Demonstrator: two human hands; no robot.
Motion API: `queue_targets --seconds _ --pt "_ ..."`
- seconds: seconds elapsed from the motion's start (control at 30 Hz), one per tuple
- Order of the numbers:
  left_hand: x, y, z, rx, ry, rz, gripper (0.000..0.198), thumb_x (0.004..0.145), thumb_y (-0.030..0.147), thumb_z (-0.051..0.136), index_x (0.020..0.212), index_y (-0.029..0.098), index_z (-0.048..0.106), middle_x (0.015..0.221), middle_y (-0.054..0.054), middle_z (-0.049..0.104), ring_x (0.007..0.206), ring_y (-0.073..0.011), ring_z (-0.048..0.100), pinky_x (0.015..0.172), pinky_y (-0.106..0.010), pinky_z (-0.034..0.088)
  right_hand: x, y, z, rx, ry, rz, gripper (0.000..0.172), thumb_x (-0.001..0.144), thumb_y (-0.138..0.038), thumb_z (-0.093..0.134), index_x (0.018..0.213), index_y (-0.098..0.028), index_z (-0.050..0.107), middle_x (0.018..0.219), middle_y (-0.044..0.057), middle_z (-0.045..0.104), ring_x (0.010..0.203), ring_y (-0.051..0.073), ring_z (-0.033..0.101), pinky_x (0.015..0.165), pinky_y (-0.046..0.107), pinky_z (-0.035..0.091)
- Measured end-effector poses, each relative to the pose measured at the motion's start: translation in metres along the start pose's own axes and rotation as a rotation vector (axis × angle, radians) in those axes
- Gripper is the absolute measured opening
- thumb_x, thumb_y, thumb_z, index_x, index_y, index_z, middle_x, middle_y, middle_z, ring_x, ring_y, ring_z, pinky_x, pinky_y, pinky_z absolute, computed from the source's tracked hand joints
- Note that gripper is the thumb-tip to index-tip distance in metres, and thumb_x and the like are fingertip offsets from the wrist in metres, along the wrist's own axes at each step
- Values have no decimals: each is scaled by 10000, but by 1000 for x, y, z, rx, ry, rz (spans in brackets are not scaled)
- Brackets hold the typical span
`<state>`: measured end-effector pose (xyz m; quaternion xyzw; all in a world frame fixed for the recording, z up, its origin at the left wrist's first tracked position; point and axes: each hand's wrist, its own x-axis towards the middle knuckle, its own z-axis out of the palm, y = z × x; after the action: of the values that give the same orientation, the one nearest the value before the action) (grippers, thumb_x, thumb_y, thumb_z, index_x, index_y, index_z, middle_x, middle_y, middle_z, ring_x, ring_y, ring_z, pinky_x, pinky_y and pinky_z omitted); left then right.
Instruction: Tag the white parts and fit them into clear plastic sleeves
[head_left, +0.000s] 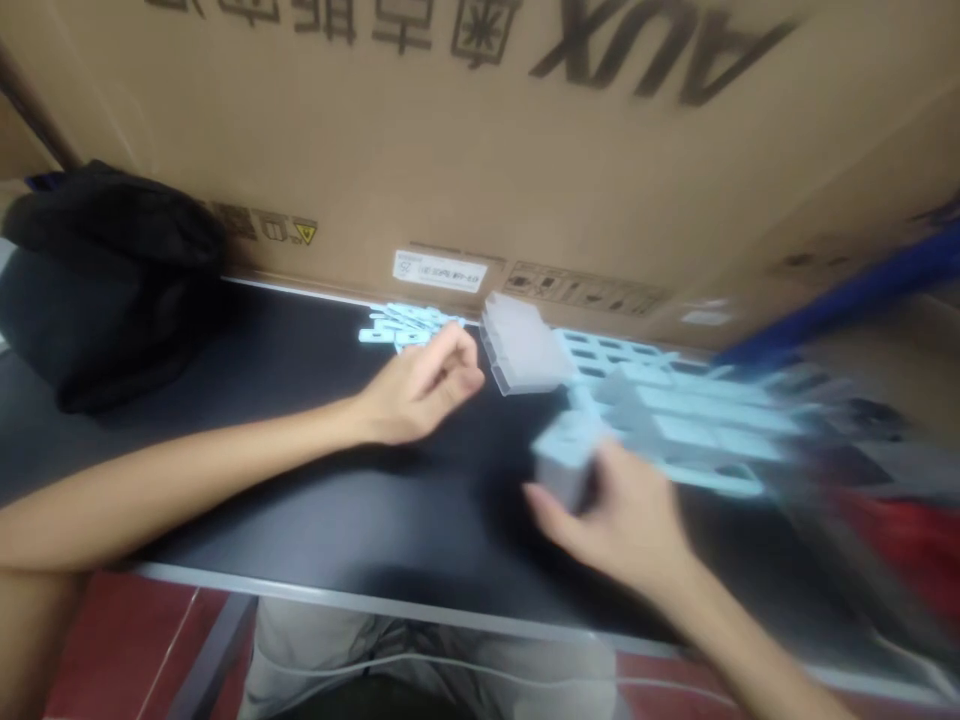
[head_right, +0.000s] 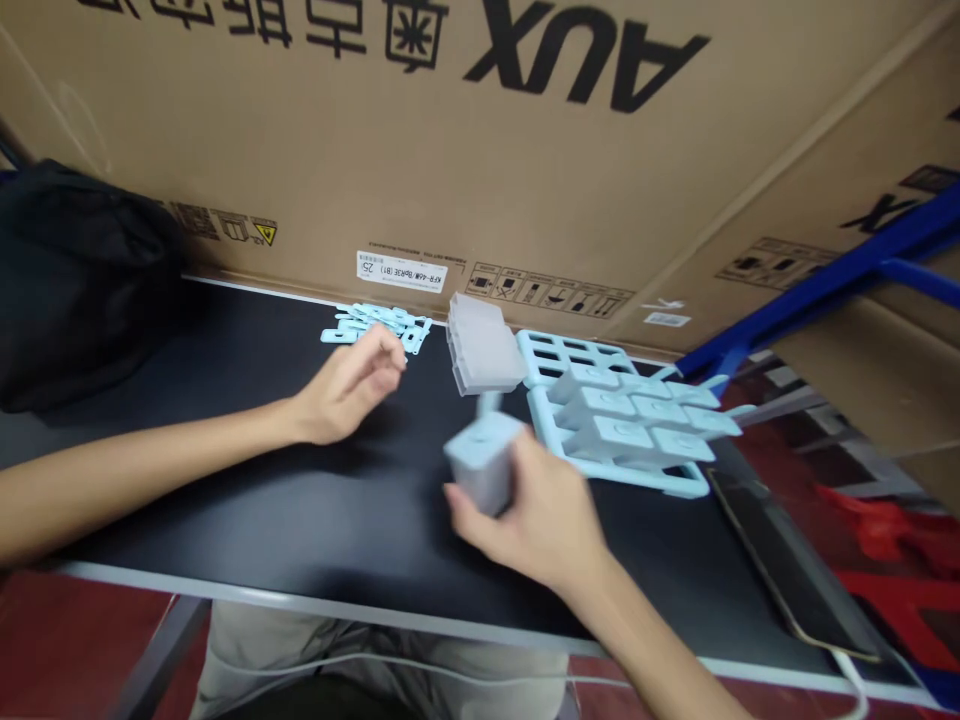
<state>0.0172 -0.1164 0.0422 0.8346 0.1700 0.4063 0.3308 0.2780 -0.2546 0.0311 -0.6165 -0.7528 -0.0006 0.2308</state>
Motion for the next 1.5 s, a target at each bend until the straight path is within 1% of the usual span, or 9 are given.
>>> queue_targets --seconds 0.17,0.33,0.43,0.6,0.83,1.03,1.2,1.3,1.5 --pt "-6 2 13 19 -73 -113 222 993 406 607 937 227 489 667 67 509 492 -74 432 495 -233 350 60 -46 47 74 -199 -86 376 811 -550 591 999 -229 537 868 66 733 707 267 708 603 332 469" --pt "9 -42 -22 20 145 -211 197 999 383 593 973 235 465 719 54 536 522 -76 508 508 -221 406 70 -28 56 132 -172 -5 370 788 -579 605 885 -247 473 766 43 698 631 235 656 586 323 440" --pt "15 -78 -48 197 305 -280 160 1058 403 473 1091 248 452 746 41 562 608 -108 613 608 -257 501 66 -23 57 200 -154 26 374 779 -583 609 883 -251 474 758 32 684 631 218 636 587 318 440" --pt "8 -111 -71 417 285 -364 143 1034 352 492 1085 219 502 906 -25 709 855 -168 708 817 -348 562 67 -28 57 184 -201 50 399 762 -606 609 874 -248 474 723 26 653 596 206 598 568 309 410" --pt "5 -103 -65 626 -2 -314 193 979 327 538 1059 208 666 1107 -44 758 1008 -226 628 958 -413 496 66 -29 57 204 -201 42 387 783 -597 599 852 -259 423 725 17 645 593 197 590 563 299 396" --pt "-1 -68 -48 634 22 -103 376 1058 475 448 1260 217 631 1267 -84 699 1178 -266 586 1079 -442 452 65 -30 58 173 -180 16 375 811 -593 599 885 -251 465 779 33 684 633 208 623 586 304 413" --pt "-9 -29 -7 369 -338 186 505 994 578 581 1387 262 583 1379 -131 648 1207 -274 640 1032 -413 539 65 -33 59 61 -272 -70 368 786 -550 632 960 -226 601 868 62 742 750 267 704 638 334 455" --pt "-11 -30 3 410 -341 284 429 1002 559 572 1275 242 667 1263 -140 696 1125 -261 685 947 -385 588 65 -36 58 58 -303 -112 399 811 -537 604 1043 -216 652 937 72 768 827 282 729 690 350 488" --pt "-9 -46 -13 384 -279 363 426 967 595 608 1123 216 725 1078 -106 754 917 -188 734 764 -283 612 69 -45 55 72 -400 -103 550 855 -602 567 1175 -157 603 1013 106 767 894 318 739 737 383 498"
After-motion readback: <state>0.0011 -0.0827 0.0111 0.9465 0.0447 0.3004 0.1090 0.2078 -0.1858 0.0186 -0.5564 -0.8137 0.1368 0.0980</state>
